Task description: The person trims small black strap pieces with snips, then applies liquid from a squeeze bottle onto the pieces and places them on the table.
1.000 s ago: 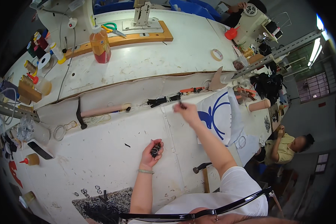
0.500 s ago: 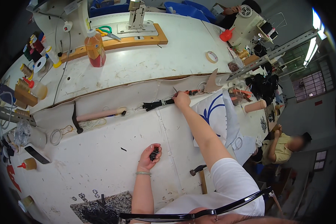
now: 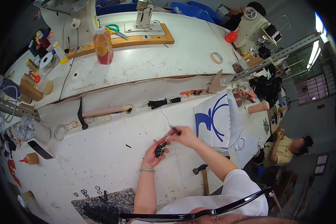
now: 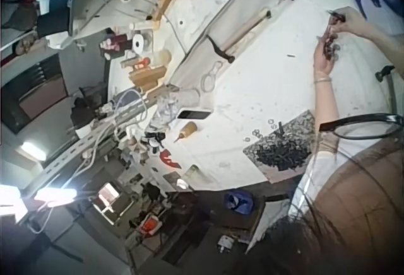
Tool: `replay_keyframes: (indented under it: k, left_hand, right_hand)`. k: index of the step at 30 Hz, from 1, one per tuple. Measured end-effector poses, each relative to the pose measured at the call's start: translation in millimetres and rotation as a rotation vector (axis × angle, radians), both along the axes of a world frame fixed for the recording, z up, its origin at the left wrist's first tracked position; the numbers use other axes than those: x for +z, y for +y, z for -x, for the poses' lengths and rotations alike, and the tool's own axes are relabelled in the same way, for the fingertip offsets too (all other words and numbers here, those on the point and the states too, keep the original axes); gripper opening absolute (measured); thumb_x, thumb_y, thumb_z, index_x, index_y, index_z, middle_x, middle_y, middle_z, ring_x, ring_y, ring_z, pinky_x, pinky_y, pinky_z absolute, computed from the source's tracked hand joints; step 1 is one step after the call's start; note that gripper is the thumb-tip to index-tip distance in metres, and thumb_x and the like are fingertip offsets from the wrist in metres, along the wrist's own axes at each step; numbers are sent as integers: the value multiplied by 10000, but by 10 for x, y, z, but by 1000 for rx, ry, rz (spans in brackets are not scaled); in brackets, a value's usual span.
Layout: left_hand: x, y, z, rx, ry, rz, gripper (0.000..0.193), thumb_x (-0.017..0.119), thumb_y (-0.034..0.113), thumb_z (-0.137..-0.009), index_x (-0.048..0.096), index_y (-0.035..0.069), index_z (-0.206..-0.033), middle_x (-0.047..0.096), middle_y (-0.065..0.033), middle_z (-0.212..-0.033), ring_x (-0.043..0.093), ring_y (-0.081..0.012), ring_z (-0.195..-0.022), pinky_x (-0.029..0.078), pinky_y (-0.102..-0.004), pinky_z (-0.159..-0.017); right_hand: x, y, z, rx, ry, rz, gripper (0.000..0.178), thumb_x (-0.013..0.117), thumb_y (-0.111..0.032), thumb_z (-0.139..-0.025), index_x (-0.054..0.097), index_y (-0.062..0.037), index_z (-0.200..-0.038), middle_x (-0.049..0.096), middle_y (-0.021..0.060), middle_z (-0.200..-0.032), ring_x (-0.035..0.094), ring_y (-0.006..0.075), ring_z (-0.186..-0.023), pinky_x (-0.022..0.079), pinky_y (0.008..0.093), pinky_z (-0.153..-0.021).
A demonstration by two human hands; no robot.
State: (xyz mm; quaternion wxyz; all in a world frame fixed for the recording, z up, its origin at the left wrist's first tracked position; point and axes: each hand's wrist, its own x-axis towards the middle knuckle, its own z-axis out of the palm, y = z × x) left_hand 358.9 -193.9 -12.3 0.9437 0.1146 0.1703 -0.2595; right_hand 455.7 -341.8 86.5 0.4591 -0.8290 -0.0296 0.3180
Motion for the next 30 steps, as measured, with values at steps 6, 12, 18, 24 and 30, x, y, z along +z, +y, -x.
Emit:
replay_keyframes:
  k: [6,12,18,24,30]
  left_hand:
    - [-130,54,65,-25,-55,31,412,416,325,-919,492,-14,-1140,519,-94,-884,418,-101,-567,325,-174,-367]
    - [-128,20,50,-105,-29,62,273,490,194,-893,535,-11,-1068,524,-72,-825,444,-93,-580,302,-176,-383]
    - [-32,30,53,-120,-78,-110,232,542,111,-849,550,-1,-1052,527,-37,-809,467,-95,-628,333,-189,-423]
    - [-141,19,55,-95,-76,-28,258,495,156,-878,541,-16,-1065,523,-71,-848,464,-110,-607,342,-191,-390]
    - [73,56,5,-42,59,52,432,400,352,-918,511,-20,-1108,520,-86,-866,450,-120,-591,342,-187,-365]
  right_hand:
    - [-300,-48,-620,-280,-319,133,336,667,-320,-741,634,-5,-852,588,76,-641,483,129,-577,402,299,-548]
    - [-1088,-865,-1943,-392,-662,750,297,692,-230,-684,628,24,-826,633,197,-819,609,332,-795,467,391,-712]
    - [-1167,-912,-2067,-287,-472,929,239,630,-157,-717,623,23,-874,619,224,-865,595,352,-880,469,414,-772]
    - [-999,-862,-1883,-516,-611,753,250,617,-197,-756,632,17,-884,633,196,-852,614,316,-820,475,365,-734]
    - [174,118,-381,-93,54,65,256,664,-210,-776,657,-30,-957,644,22,-798,545,59,-720,443,232,-694]
